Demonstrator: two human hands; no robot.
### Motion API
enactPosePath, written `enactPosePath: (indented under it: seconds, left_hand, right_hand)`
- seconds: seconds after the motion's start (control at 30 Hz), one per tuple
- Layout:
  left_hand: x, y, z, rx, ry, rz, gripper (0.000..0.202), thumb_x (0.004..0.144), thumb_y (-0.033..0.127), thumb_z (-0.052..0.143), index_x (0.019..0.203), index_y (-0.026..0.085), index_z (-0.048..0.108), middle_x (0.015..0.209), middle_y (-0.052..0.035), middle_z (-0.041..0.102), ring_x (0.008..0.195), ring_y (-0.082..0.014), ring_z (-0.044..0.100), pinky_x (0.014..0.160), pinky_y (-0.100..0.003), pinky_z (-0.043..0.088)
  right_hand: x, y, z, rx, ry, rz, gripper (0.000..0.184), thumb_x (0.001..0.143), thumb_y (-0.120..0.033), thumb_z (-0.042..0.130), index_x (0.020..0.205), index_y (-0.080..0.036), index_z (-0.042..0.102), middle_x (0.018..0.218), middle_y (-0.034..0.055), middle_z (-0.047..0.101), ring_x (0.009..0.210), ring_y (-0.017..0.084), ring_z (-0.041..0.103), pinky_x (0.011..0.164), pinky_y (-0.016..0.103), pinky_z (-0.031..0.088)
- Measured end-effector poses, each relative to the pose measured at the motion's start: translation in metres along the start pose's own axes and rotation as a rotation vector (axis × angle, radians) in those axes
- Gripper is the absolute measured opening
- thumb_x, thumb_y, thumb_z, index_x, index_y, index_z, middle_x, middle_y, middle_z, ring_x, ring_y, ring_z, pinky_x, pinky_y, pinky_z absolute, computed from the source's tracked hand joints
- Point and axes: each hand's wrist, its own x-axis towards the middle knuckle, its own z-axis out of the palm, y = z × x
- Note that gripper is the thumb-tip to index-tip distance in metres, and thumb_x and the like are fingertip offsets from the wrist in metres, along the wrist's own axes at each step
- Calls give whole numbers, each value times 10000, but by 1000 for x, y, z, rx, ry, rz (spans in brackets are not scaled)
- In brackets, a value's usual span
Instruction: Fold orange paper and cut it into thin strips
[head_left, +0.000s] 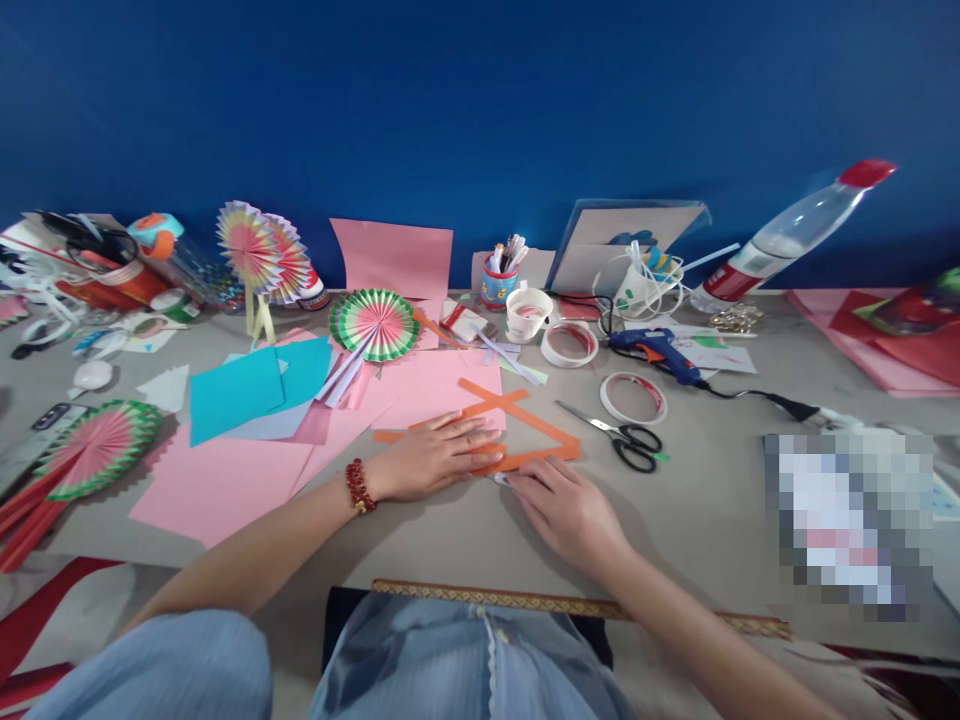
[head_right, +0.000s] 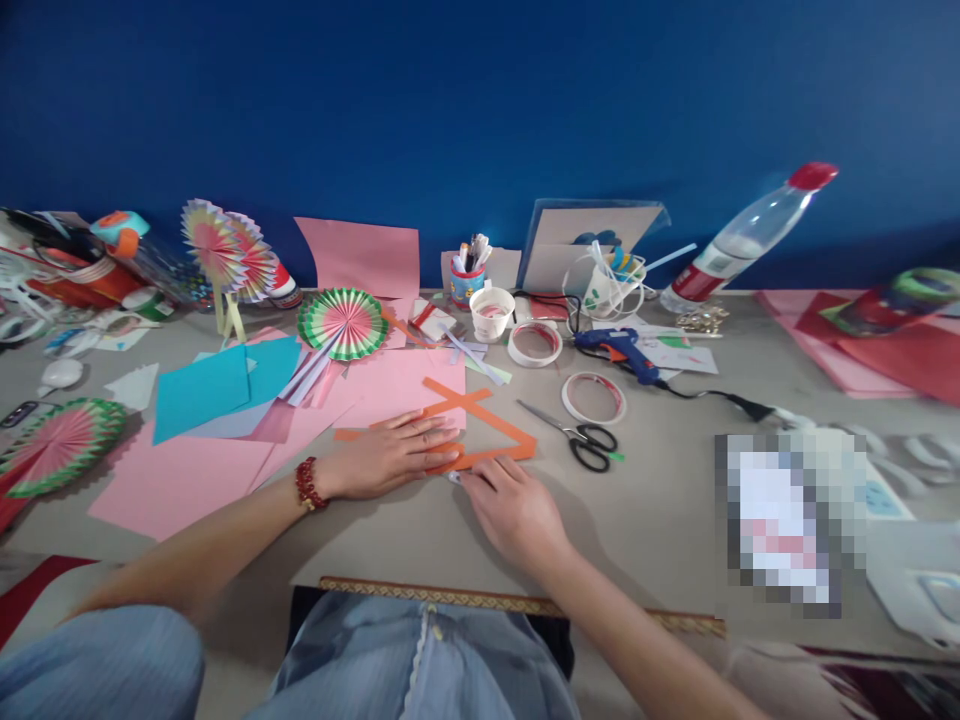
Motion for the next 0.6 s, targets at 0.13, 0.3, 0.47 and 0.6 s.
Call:
enactPosePath:
  seconds: [0.13, 0.3, 0.47, 0.6]
  left_hand:
    - [1, 1, -2, -4, 11, 9, 558, 1053, 256, 421, 1590, 289, 272, 1666, -19, 221, 1551, -210, 164, 1255, -434, 130]
    - [2, 2, -1, 11, 19, 3, 571, 1035, 244, 463, 1578, 312, 299, 1654, -30, 265, 1540, -227, 212, 1243, -456, 177]
    - [1, 3, -1, 3, 43, 6, 550, 1036, 228, 462, 1563, 320, 334, 1650, -21, 276, 1539, -223, 216, 1247, -451, 170]
    - [2, 3, -2, -7, 29, -4, 553, 1039, 225, 459, 1568, 314, 323, 1646, -27, 287, 1539, -226, 217, 1243, -452, 180]
  right_hand:
    - [1, 0, 2, 15, 10, 9, 254, 986, -108, 469, 1039, -176, 708, 936, 79, 688, 843, 189, 619, 755, 306, 523]
    - [2, 2, 2, 48, 15, -6, 234, 986, -112, 487, 1036, -182, 705, 944, 80, 694, 866, 195, 627, 776, 313, 533]
    - [1, 3, 0, 65, -2, -23, 242, 994, -113, 464, 1014, -184, 695, 939, 78, 692, 842, 189, 625, 760, 311, 531]
    - [1, 2, 3, 69, -1, -26, 233, 990, -112, 474, 1013, -186, 694, 966, 79, 698, 871, 195, 625, 774, 318, 534]
